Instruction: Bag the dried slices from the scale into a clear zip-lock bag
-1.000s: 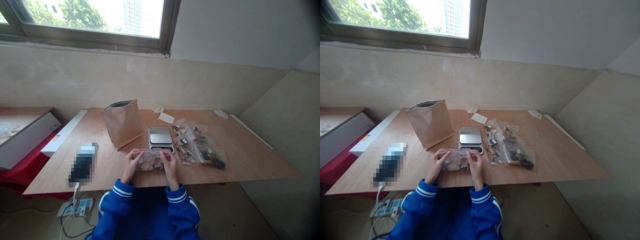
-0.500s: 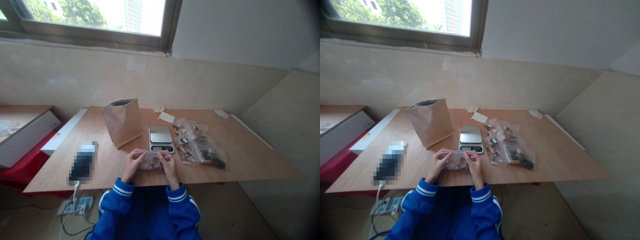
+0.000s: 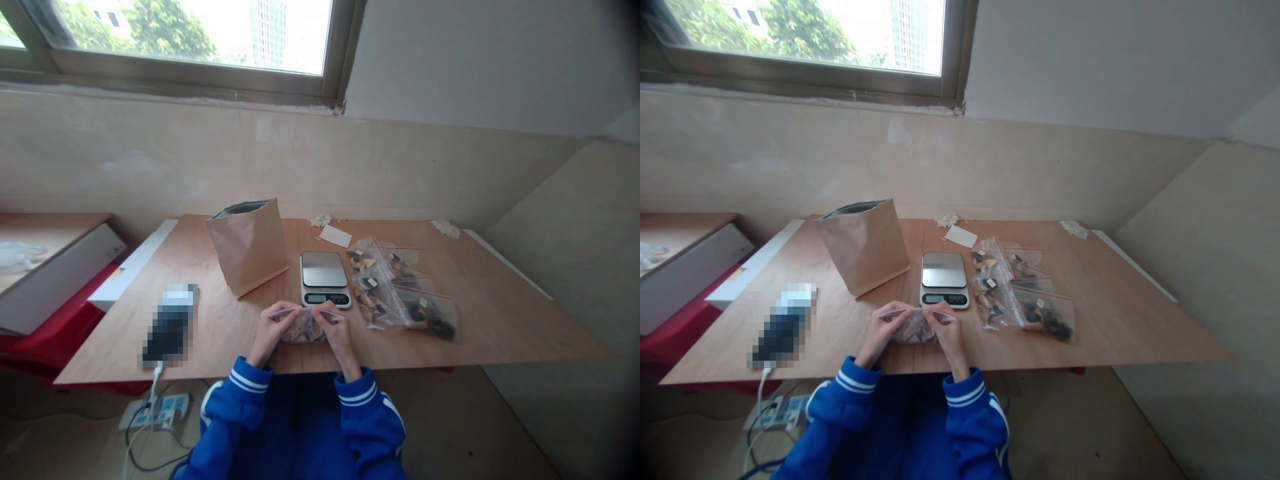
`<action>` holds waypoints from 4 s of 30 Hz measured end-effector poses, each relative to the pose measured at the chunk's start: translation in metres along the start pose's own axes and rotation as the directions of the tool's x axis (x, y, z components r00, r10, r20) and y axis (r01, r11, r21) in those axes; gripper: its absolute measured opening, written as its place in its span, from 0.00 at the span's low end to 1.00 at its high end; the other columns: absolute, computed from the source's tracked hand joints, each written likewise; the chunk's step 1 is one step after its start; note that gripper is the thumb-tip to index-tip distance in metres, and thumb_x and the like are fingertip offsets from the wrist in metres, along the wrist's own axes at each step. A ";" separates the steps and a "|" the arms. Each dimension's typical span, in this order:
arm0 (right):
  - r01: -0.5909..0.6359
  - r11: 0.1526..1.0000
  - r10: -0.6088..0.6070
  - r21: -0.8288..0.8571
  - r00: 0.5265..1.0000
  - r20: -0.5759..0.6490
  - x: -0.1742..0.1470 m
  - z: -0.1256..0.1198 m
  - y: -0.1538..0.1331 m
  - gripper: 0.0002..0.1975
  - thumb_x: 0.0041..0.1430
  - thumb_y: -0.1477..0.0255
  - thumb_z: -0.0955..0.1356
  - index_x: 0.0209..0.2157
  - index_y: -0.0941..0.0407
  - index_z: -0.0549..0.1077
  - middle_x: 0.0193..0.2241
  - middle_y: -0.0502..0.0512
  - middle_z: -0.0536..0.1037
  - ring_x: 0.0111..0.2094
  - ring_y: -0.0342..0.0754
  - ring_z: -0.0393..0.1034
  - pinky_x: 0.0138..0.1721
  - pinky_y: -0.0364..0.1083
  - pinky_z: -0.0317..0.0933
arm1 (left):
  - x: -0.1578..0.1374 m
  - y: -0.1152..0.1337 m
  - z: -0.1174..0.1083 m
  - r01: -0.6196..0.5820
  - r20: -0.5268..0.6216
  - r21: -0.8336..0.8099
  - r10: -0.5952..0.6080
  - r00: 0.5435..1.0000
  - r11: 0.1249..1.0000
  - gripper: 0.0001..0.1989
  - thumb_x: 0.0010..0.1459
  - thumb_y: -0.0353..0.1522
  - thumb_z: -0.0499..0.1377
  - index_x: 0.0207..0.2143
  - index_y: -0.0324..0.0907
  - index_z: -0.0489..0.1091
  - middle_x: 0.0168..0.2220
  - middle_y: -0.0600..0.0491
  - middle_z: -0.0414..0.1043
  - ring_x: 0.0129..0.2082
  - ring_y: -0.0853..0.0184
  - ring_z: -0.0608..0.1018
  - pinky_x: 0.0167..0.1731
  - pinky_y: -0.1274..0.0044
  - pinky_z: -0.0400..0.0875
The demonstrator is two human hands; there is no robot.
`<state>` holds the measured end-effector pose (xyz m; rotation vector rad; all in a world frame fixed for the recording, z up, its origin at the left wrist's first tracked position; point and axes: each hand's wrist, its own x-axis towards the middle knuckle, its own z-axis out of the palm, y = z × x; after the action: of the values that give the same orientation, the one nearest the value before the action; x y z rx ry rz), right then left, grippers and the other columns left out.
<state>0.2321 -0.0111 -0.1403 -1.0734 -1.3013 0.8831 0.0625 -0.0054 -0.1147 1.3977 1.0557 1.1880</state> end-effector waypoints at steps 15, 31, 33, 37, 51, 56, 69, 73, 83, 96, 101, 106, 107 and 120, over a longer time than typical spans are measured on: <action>-0.010 1.000 0.010 0.016 1.000 0.012 -0.001 0.003 -0.002 0.08 0.58 0.65 0.68 0.31 0.55 0.76 0.30 0.51 0.75 0.36 0.48 0.71 0.41 0.46 0.65 | -0.001 -0.003 -0.002 0.013 -0.018 0.034 -0.012 1.000 0.999 0.13 0.54 0.40 0.62 0.31 0.38 0.77 0.31 0.50 0.77 0.34 0.64 0.77 0.35 0.76 0.70; -0.035 0.999 0.036 0.007 0.996 -0.080 -0.003 0.004 -0.001 0.10 0.54 0.63 0.71 0.30 0.55 0.78 0.28 0.51 0.75 0.33 0.47 0.71 0.37 0.45 0.65 | -0.003 -0.002 0.003 0.000 -0.136 0.014 0.002 0.991 1.000 0.16 0.54 0.42 0.61 0.34 0.38 0.77 0.30 0.50 0.78 0.32 0.64 0.77 0.33 0.76 0.70; -0.032 0.999 0.032 0.004 0.998 -0.062 -0.002 0.003 -0.001 0.10 0.54 0.62 0.71 0.30 0.55 0.78 0.28 0.52 0.76 0.34 0.48 0.71 0.38 0.45 0.66 | -0.004 -0.002 0.003 0.000 -0.141 0.013 0.001 0.990 1.000 0.15 0.54 0.42 0.61 0.34 0.38 0.76 0.31 0.51 0.78 0.32 0.65 0.77 0.33 0.77 0.70; -0.055 0.998 0.056 0.017 0.998 -0.026 -0.002 0.003 -0.002 0.11 0.54 0.62 0.71 0.31 0.55 0.78 0.29 0.52 0.76 0.35 0.48 0.72 0.39 0.46 0.66 | -0.005 -0.003 0.003 0.013 -0.153 -0.013 -0.015 0.988 1.000 0.15 0.55 0.42 0.60 0.35 0.39 0.76 0.32 0.51 0.78 0.34 0.65 0.77 0.34 0.77 0.70; -0.071 0.997 0.071 0.007 0.997 -0.026 -0.004 0.003 0.000 0.10 0.55 0.62 0.70 0.30 0.55 0.75 0.27 0.50 0.76 0.32 0.47 0.72 0.36 0.44 0.66 | -0.006 -0.004 0.003 0.026 -0.156 0.014 -0.024 0.988 1.000 0.16 0.54 0.43 0.61 0.35 0.38 0.76 0.32 0.49 0.78 0.32 0.64 0.78 0.33 0.75 0.72; -0.056 0.998 0.056 0.012 0.998 -0.016 -0.003 0.004 0.000 0.09 0.55 0.63 0.70 0.30 0.55 0.76 0.29 0.51 0.77 0.34 0.48 0.72 0.37 0.45 0.67 | -0.005 -0.009 0.003 0.016 -0.175 -0.026 -0.021 0.984 1.000 0.16 0.54 0.42 0.62 0.36 0.37 0.75 0.33 0.49 0.78 0.34 0.63 0.78 0.36 0.75 0.72; -0.067 0.996 0.068 0.053 0.998 -0.013 -0.003 0.003 0.004 0.10 0.54 0.63 0.71 0.32 0.55 0.75 0.30 0.51 0.78 0.34 0.48 0.72 0.38 0.45 0.67 | -0.005 -0.008 0.003 0.044 -0.190 -0.091 -0.061 0.980 0.995 0.15 0.53 0.41 0.63 0.36 0.39 0.76 0.33 0.51 0.79 0.34 0.64 0.79 0.34 0.76 0.73; -0.066 0.996 0.067 0.055 0.998 -0.016 -0.003 0.003 0.004 0.10 0.55 0.62 0.70 0.32 0.55 0.75 0.30 0.51 0.77 0.34 0.48 0.72 0.38 0.45 0.66 | -0.005 -0.008 0.003 0.050 -0.184 -0.081 -0.064 0.981 0.995 0.15 0.52 0.40 0.63 0.37 0.38 0.76 0.33 0.50 0.79 0.34 0.64 0.79 0.33 0.76 0.73; -0.089 0.995 0.090 0.045 0.996 -0.028 -0.003 0.005 0.004 0.10 0.57 0.63 0.69 0.32 0.55 0.74 0.30 0.51 0.76 0.34 0.47 0.71 0.38 0.45 0.66 | -0.003 -0.010 0.003 0.070 -0.191 -0.056 -0.080 0.978 0.996 0.15 0.52 0.41 0.63 0.34 0.38 0.75 0.31 0.50 0.78 0.32 0.64 0.78 0.33 0.76 0.72; -0.043 0.999 0.043 -0.007 0.999 0.000 -0.001 0.007 0.003 0.10 0.58 0.63 0.69 0.32 0.56 0.76 0.31 0.52 0.76 0.35 0.48 0.71 0.39 0.46 0.66 | -0.001 -0.013 0.005 0.136 -0.156 -0.091 -0.149 0.976 0.986 0.16 0.50 0.41 0.65 0.34 0.37 0.77 0.31 0.48 0.79 0.31 0.63 0.79 0.30 0.77 0.72; 0.000 0.999 0.000 -0.053 1.000 0.000 -0.001 0.007 0.003 0.10 0.58 0.63 0.68 0.30 0.55 0.76 0.29 0.52 0.75 0.34 0.48 0.71 0.37 0.46 0.65 | -0.002 -0.012 0.005 0.132 -0.155 -0.052 -0.139 0.978 0.990 0.16 0.51 0.42 0.64 0.34 0.37 0.76 0.30 0.48 0.78 0.31 0.63 0.79 0.29 0.76 0.72; -0.004 0.998 0.003 -0.059 1.000 -0.017 -0.002 0.007 0.005 0.11 0.57 0.63 0.69 0.28 0.56 0.74 0.27 0.50 0.73 0.31 0.46 0.70 0.34 0.44 0.65 | -0.002 -0.011 0.005 0.075 -0.133 -0.024 -0.078 0.988 0.997 0.15 0.52 0.41 0.63 0.34 0.37 0.76 0.30 0.49 0.78 0.31 0.64 0.78 0.31 0.77 0.71; -0.013 0.998 0.012 -0.053 1.000 -0.018 -0.002 0.008 0.004 0.11 0.57 0.63 0.69 0.28 0.56 0.74 0.27 0.50 0.73 0.31 0.46 0.70 0.34 0.44 0.65 | -0.002 -0.011 0.005 0.076 -0.134 -0.028 -0.079 0.988 0.997 0.15 0.52 0.40 0.63 0.34 0.37 0.76 0.30 0.48 0.78 0.31 0.64 0.78 0.31 0.77 0.72; 0.102 0.991 -0.102 -0.085 0.995 -0.003 -0.002 0.010 -0.003 0.07 0.58 0.67 0.69 0.32 0.55 0.78 0.30 0.52 0.71 0.33 0.46 0.70 0.34 0.44 0.65 | 0.001 -0.005 0.008 0.032 0.001 -0.027 -0.032 0.999 0.999 0.12 0.54 0.39 0.62 0.33 0.37 0.76 0.34 0.48 0.78 0.35 0.64 0.79 0.36 0.77 0.71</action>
<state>0.2213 -0.0126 -0.1379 -1.0648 -1.3855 0.7527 0.0703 -0.0047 -0.1196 1.3556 1.0545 1.1740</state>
